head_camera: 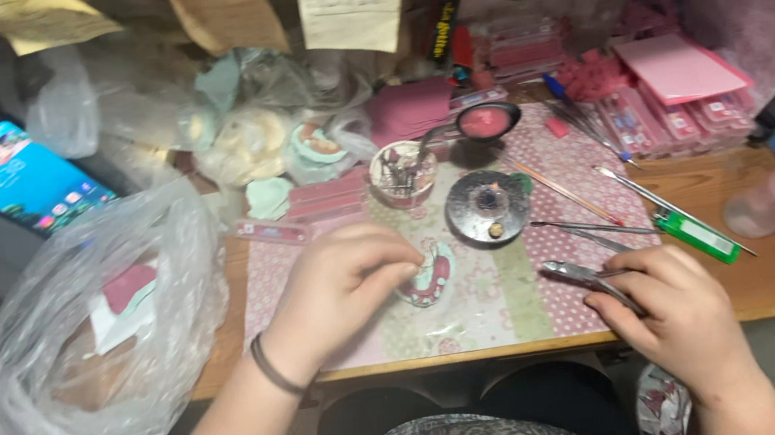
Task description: The person retrieves a pair of pliers from a drawer and uses them to cut a small piece of wire. They then use a brush to apply a pink substance from a small container onto a dental mold, carefully shaping and smoothing the material on the model.
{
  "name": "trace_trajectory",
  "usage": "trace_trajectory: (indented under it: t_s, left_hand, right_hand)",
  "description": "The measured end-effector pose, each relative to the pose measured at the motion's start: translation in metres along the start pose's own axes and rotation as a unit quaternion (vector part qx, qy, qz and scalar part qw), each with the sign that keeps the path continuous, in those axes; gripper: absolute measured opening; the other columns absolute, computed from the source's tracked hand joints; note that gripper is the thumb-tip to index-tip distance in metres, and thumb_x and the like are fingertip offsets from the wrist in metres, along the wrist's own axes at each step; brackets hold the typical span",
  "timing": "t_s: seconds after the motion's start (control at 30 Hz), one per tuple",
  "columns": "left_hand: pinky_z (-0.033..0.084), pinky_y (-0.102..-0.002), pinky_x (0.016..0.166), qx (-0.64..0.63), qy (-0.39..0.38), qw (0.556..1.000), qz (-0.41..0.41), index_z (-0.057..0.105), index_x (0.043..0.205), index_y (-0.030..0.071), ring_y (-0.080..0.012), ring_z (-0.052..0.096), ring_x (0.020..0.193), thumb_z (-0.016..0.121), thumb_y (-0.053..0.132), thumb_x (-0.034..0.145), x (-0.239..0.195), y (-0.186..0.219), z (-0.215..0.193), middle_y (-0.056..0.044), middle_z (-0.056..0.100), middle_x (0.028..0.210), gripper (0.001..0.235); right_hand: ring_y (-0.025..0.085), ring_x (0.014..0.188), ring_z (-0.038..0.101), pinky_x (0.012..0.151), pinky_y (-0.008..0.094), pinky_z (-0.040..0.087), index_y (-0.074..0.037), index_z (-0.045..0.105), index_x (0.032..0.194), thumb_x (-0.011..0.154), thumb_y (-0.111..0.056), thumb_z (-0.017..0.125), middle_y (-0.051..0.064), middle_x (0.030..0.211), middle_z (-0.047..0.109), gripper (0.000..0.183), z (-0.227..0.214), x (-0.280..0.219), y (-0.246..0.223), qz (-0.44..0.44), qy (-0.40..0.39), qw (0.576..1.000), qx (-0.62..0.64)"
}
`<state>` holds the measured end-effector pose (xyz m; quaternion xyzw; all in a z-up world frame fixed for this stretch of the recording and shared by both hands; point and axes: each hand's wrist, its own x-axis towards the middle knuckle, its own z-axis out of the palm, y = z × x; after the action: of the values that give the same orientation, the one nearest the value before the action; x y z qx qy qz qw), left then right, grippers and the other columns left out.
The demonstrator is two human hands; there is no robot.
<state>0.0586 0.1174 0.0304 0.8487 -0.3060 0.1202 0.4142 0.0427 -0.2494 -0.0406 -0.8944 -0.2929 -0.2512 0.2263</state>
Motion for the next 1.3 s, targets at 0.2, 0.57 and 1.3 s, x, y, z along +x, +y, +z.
trace_trajectory:
  t_s: [0.2, 0.57, 1.3]
  left_hand:
    - [0.049, -0.041, 0.096, 0.004, -0.102, 0.993, -0.055, 0.084, 0.094, 0.024, -0.0184, 0.068, 0.104, 0.079, 0.031, 0.087, -0.006, -0.057, 0.015, 0.004, 0.076, 0.108, 0.011]
    - [0.052, -0.033, 0.094, -0.082, -0.127, 0.986, -0.074, 0.084, 0.097, 0.022, -0.0156, 0.067, 0.107, 0.082, 0.022, 0.086, -0.011, -0.078, 0.022, 0.001, 0.067, 0.116, 0.012]
    - [0.050, -0.034, 0.094, 0.102, -0.054, 0.951, -0.286, 0.085, 0.101, 0.022, -0.0178, 0.068, 0.100, 0.072, 0.027, 0.092, -0.032, -0.078, -0.009, 0.003, 0.067, 0.101, 0.017]
  right_hand:
    - [0.026, 0.098, 0.066, 0.089, 0.040, 0.051, -0.010, 0.074, 0.083, 0.083, -0.032, 0.083, 0.005, 0.103, 0.073, 0.023, 0.006, -0.007, 0.011, 0.090, -0.019, 0.995, -0.028]
    - [0.020, 0.077, 0.069, 0.076, 0.034, 0.052, -0.011, 0.072, 0.089, 0.092, -0.023, 0.072, 0.004, 0.087, 0.075, 0.013, 0.018, 0.055, -0.071, -0.014, -0.022, 0.991, 0.132]
    - [0.014, 0.083, 0.079, 0.075, 0.026, 0.058, -0.009, 0.076, 0.104, 0.096, -0.016, 0.066, 0.001, 0.100, 0.082, 0.015, 0.052, 0.048, -0.073, 0.063, -0.002, 0.980, 0.188]
